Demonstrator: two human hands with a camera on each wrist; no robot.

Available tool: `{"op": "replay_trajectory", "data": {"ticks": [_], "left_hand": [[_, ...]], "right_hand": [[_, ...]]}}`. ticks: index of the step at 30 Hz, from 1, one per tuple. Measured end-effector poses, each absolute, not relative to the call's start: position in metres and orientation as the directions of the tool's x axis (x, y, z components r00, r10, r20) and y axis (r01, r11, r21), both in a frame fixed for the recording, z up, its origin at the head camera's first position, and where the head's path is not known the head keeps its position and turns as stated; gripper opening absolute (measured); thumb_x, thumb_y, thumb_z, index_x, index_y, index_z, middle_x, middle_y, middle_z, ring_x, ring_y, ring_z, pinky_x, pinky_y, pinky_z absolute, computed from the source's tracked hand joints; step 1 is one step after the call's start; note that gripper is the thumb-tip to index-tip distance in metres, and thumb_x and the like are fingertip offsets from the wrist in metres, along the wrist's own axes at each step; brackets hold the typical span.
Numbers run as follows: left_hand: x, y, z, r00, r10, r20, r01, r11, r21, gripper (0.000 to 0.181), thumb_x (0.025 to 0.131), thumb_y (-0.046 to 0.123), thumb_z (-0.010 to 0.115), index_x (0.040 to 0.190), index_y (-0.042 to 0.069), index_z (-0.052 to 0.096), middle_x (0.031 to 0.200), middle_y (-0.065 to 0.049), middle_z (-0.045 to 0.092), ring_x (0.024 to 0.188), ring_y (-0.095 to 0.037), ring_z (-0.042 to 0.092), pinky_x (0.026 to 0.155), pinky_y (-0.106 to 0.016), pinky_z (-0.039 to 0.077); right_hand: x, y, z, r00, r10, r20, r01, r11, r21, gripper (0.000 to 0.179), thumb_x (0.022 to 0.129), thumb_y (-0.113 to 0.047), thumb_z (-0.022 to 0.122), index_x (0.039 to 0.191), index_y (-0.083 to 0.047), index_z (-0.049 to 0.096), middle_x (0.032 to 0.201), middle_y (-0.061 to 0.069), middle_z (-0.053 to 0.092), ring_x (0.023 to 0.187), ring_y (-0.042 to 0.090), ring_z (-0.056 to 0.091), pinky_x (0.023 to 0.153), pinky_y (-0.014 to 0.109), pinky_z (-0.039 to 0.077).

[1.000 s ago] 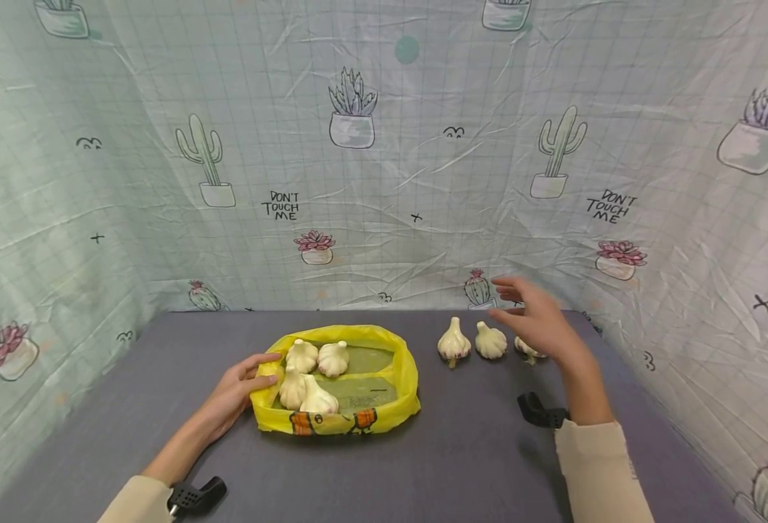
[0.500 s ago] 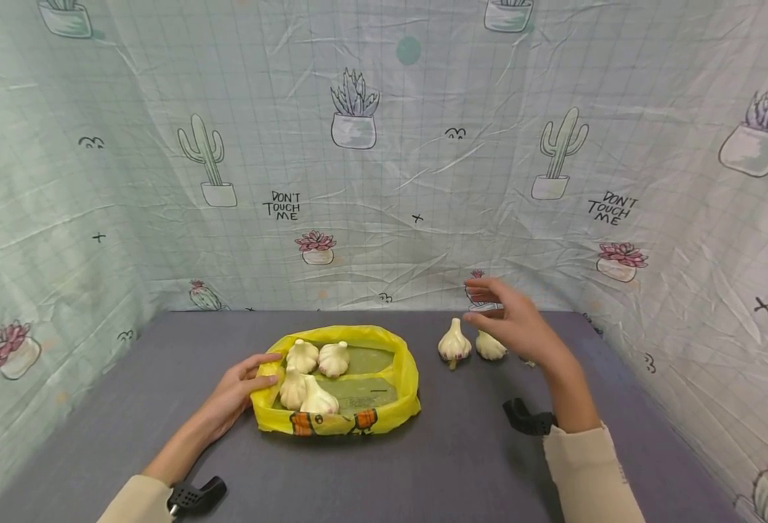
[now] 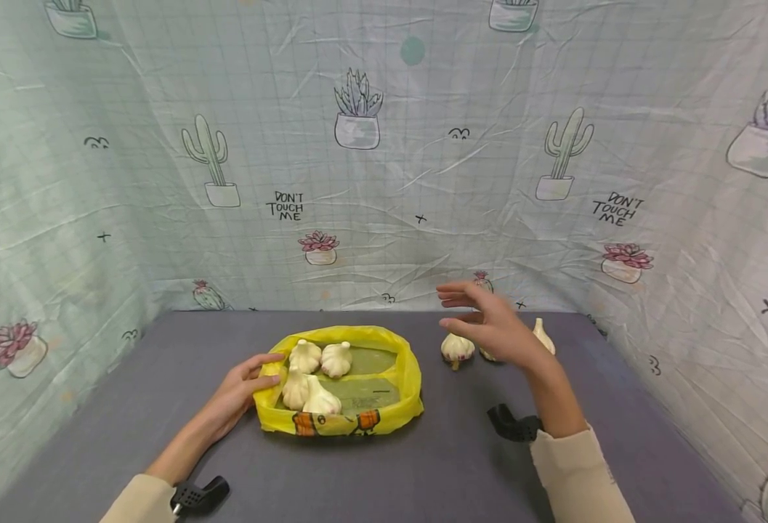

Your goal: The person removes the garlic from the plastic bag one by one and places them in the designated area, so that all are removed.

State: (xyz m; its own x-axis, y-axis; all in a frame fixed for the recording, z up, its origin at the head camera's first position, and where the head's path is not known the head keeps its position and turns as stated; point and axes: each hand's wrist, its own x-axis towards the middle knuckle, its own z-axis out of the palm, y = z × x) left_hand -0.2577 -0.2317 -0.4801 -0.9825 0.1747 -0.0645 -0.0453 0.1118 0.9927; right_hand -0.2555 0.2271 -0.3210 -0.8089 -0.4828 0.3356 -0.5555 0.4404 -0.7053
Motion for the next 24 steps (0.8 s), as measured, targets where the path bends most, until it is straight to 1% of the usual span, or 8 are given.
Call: {"op": "replay_trajectory", "data": {"ticks": [3,5,10,13,15,19,21,24], "left_hand": [[-0.258,-0.231,-0.48,-0.983,0.174,-0.061,-0.041,0.115,0.993,0.05,0.104,0.019,0.062,0.151,0.011,0.049,0.168,-0.017,0.028,0.125,-0.026,0.06,0.093,-0.037,0.057],[-0.259,-0.231,-0.481,-0.983,0.174,-0.058,-0.038,0.117,0.992,0.05,0.104,0.02,0.062,0.152,0.011,0.048,0.169,-0.018,0.025,0.129,-0.028,0.058,0.094,-0.037,0.056],[-0.259,-0.232,-0.482,-0.984,0.167,-0.059,-0.039,0.121,0.992,0.05,0.104,0.021,0.063,0.151,0.012,0.049,0.173,-0.016,0.015,0.143,-0.036,0.045,0.098,-0.038,0.054],[-0.259,-0.233,-0.483,-0.984,0.165,-0.062,-0.041,0.128,0.991,0.051,0.103,0.022,0.064,0.151,0.012,0.049,0.173,-0.016,0.012,0.147,-0.037,0.04,0.099,-0.039,0.053],[-0.259,-0.233,-0.482,-0.984,0.164,-0.063,-0.042,0.128,0.991,0.051,0.103,0.022,0.064,0.151,0.012,0.049,0.173,-0.017,0.013,0.146,-0.037,0.041,0.099,-0.038,0.053],[-0.259,-0.232,-0.482,-0.984,0.165,-0.063,-0.042,0.126,0.991,0.05,0.104,0.021,0.063,0.151,0.012,0.049,0.172,-0.016,0.017,0.139,-0.034,0.049,0.096,-0.037,0.055],[-0.258,-0.232,-0.482,-0.984,0.167,-0.061,-0.04,0.123,0.992,0.05,0.104,0.021,0.063,0.151,0.012,0.049,0.172,-0.016,0.016,0.137,-0.033,0.05,0.095,-0.037,0.055],[-0.258,-0.232,-0.481,-0.984,0.17,-0.056,-0.036,0.12,0.992,0.051,0.104,0.021,0.063,0.151,0.011,0.049,0.173,-0.016,0.014,0.14,-0.034,0.047,0.096,-0.037,0.055]], "right_hand": [[-0.258,0.22,-0.323,-0.798,-0.5,0.337,-0.567,0.432,-0.702,0.052,0.101,-0.016,0.067,0.15,-0.009,0.049,0.151,0.016,0.054,0.135,0.04,0.056,0.107,0.055,0.049],[-0.26,0.214,-0.325,-0.792,-0.513,0.331,-0.569,0.423,-0.705,0.052,0.101,-0.017,0.068,0.149,-0.01,0.05,0.151,0.015,0.054,0.135,0.039,0.056,0.107,0.056,0.049],[-0.265,0.198,-0.326,-0.781,-0.549,0.298,-0.56,0.405,-0.722,0.054,0.1,-0.021,0.069,0.15,-0.014,0.05,0.152,0.011,0.053,0.137,0.036,0.055,0.108,0.057,0.049],[-0.27,0.187,-0.325,-0.779,-0.567,0.267,-0.548,0.409,-0.73,0.054,0.1,-0.025,0.07,0.149,-0.016,0.05,0.15,0.01,0.055,0.137,0.034,0.055,0.109,0.056,0.049],[-0.273,0.18,-0.325,-0.776,-0.58,0.248,-0.542,0.413,-0.732,0.053,0.1,-0.027,0.071,0.148,-0.017,0.051,0.149,0.01,0.056,0.136,0.034,0.056,0.109,0.055,0.049],[-0.28,0.163,-0.324,-0.763,-0.612,0.208,-0.54,0.425,-0.726,0.053,0.099,-0.028,0.071,0.147,-0.017,0.053,0.148,0.01,0.058,0.135,0.035,0.057,0.109,0.056,0.048],[-0.285,0.153,-0.324,-0.753,-0.632,0.183,-0.538,0.432,-0.724,0.053,0.099,-0.028,0.071,0.148,-0.017,0.053,0.149,0.01,0.057,0.135,0.035,0.057,0.11,0.056,0.048],[-0.293,0.141,-0.326,-0.73,-0.667,0.147,-0.547,0.441,-0.712,0.052,0.1,-0.026,0.07,0.148,-0.015,0.052,0.15,0.011,0.056,0.136,0.037,0.056,0.109,0.055,0.049]]}}
